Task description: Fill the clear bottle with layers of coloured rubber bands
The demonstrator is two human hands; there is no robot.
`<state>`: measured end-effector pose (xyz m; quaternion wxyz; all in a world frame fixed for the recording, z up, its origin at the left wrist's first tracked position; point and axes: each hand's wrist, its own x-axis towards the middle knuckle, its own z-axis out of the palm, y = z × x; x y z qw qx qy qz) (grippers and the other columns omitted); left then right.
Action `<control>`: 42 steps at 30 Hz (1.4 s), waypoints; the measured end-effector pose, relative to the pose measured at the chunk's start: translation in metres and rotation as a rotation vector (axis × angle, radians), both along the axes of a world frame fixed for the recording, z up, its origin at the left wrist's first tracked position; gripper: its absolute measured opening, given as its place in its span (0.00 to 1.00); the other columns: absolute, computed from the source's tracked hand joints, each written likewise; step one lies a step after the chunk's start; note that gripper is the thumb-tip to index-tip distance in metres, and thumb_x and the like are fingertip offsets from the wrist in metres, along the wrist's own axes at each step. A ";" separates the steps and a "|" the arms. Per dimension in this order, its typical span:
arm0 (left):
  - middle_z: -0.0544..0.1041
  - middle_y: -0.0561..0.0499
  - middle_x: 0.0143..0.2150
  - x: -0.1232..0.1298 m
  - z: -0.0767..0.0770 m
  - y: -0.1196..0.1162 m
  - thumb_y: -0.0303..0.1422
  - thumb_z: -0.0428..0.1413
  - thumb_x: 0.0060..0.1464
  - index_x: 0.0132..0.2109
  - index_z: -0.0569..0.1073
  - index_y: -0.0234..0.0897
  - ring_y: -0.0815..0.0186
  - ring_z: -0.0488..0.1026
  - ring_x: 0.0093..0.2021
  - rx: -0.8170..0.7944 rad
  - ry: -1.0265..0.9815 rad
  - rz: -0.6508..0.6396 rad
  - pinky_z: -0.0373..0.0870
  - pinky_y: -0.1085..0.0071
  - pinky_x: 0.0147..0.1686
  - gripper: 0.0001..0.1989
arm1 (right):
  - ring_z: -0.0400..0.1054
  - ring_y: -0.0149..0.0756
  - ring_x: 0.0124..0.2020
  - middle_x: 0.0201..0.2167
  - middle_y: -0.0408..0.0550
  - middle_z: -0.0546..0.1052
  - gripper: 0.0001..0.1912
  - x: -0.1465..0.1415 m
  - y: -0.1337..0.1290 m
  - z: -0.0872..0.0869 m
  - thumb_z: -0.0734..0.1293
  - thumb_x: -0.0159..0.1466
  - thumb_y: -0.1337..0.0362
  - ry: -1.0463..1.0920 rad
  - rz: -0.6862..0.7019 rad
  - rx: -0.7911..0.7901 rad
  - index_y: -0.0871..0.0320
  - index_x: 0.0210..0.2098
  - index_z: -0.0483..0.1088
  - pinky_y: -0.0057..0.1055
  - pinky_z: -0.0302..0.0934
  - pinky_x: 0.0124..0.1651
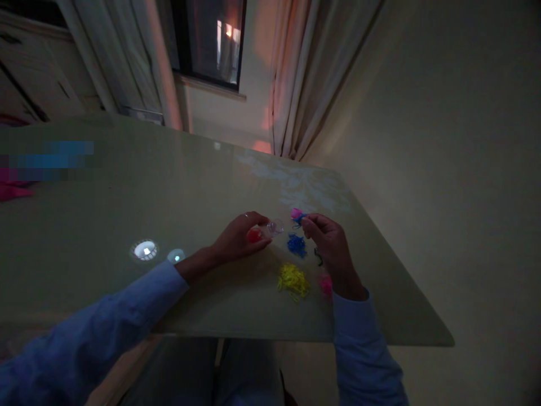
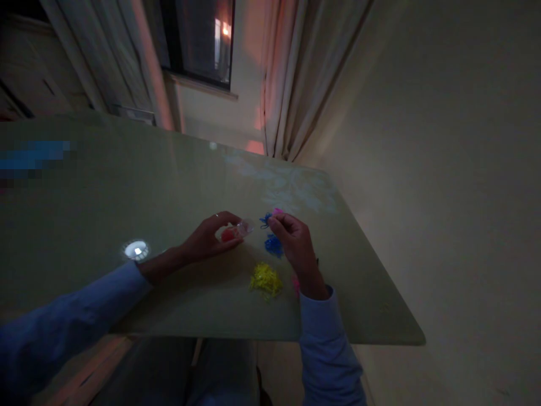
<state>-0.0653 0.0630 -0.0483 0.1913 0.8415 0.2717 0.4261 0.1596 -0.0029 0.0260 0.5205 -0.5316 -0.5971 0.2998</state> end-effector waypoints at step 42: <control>0.80 0.43 0.46 0.000 0.008 -0.005 0.40 0.61 0.59 0.50 0.75 0.37 0.57 0.77 0.45 0.083 0.096 -0.020 0.72 0.60 0.46 0.16 | 0.61 0.30 0.25 0.27 0.44 0.78 0.11 -0.009 0.005 -0.019 0.75 0.59 0.53 -0.226 0.072 0.083 0.54 0.32 0.82 0.31 0.56 0.29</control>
